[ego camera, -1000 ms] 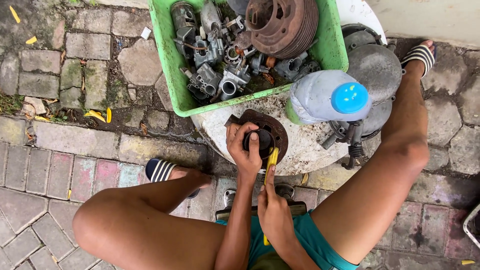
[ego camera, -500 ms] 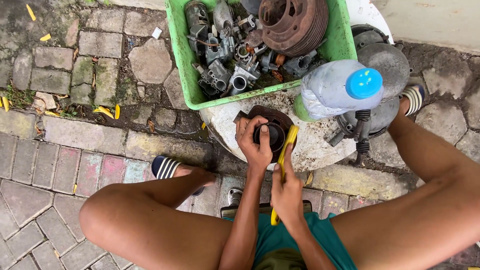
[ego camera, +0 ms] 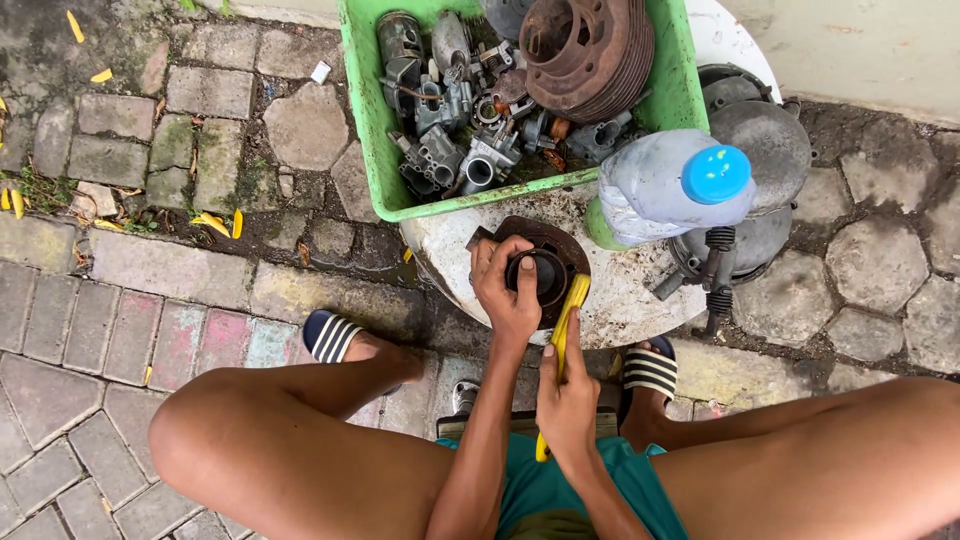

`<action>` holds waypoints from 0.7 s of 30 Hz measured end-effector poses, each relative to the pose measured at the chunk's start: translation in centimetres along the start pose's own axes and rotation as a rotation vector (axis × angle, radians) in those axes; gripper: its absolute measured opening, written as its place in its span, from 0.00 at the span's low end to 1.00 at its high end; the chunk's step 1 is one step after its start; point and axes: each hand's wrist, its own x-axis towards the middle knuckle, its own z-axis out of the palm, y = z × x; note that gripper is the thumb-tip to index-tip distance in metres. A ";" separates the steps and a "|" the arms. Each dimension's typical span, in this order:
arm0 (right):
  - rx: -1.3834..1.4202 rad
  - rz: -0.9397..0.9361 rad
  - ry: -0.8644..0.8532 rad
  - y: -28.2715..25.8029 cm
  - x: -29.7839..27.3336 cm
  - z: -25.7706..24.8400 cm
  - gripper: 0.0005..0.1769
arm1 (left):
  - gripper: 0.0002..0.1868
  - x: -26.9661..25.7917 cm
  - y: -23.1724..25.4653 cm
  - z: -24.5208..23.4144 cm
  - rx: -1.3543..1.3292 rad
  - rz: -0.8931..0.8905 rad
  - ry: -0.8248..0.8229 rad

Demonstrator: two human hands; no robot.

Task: Cleaning a motorcycle engine component with a brush and cleaning fluid

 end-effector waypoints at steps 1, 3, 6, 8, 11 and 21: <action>0.003 -0.003 -0.003 -1.1 1.2 -0.6 0.35 | 0.20 0.1 0.2 -0.1 0.003 0.002 0.003; 0.098 0.225 -0.149 -3.3 3.7 -1.8 0.37 | 0.20 0.3 0.6 -0.2 0.013 0.032 -0.001; 0.098 0.336 -0.230 -6.3 5.6 -3.4 0.37 | 0.20 0.5 1.1 -0.4 0.012 -0.005 0.002; 0.053 0.156 -0.188 -2.5 3.2 -2.1 0.36 | 0.20 0.2 0.7 -0.2 0.005 -0.011 0.008; -0.007 0.027 -0.189 0.0 1.1 -1.3 0.36 | 0.21 0.5 0.7 -0.1 0.003 -0.012 0.005; 0.006 0.157 -0.130 -1.3 3.6 -1.3 0.33 | 0.09 1.0 1.8 -0.4 -0.115 0.003 0.012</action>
